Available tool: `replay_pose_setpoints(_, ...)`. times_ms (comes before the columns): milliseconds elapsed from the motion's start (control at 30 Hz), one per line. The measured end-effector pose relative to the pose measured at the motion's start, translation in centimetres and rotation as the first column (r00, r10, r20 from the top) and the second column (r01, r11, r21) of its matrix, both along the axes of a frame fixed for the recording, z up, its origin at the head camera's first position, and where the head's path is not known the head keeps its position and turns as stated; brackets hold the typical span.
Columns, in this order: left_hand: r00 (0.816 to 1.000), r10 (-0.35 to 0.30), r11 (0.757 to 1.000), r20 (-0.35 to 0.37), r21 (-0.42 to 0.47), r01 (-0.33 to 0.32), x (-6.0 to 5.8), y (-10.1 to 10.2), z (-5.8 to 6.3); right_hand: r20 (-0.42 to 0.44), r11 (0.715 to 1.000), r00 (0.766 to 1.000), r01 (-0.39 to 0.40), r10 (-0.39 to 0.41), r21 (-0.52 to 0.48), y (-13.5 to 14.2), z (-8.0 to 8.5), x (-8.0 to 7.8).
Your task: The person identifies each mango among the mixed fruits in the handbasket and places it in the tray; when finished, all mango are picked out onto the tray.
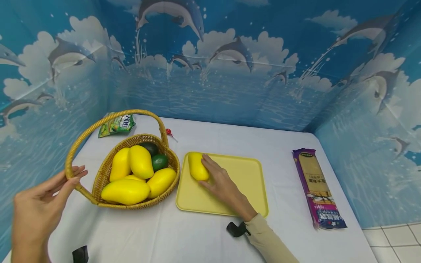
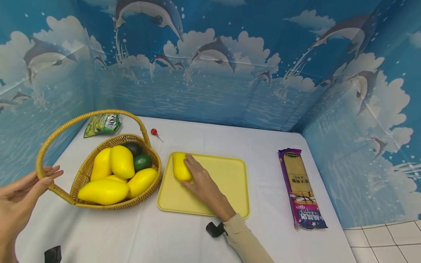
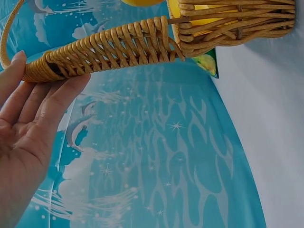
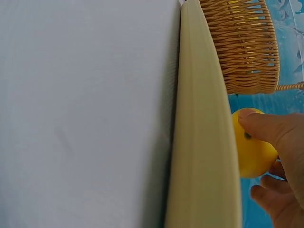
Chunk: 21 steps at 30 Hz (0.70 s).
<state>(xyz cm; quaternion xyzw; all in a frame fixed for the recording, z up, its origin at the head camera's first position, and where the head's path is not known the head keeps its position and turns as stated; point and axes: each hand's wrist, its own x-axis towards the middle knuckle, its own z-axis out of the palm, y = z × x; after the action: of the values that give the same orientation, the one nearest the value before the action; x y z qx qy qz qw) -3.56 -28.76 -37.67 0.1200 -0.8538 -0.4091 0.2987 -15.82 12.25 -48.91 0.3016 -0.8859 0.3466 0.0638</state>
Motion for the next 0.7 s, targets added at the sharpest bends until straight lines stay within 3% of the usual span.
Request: replay_pose_setpoints(700, 0.991, 0.024, 0.999, 0.128, 0.031, -0.028, 0.04, 0.47, 0.65, 0.007, 1.000, 1.000, -0.004, 0.004, 0.007, -0.01, 0.06, 0.00)
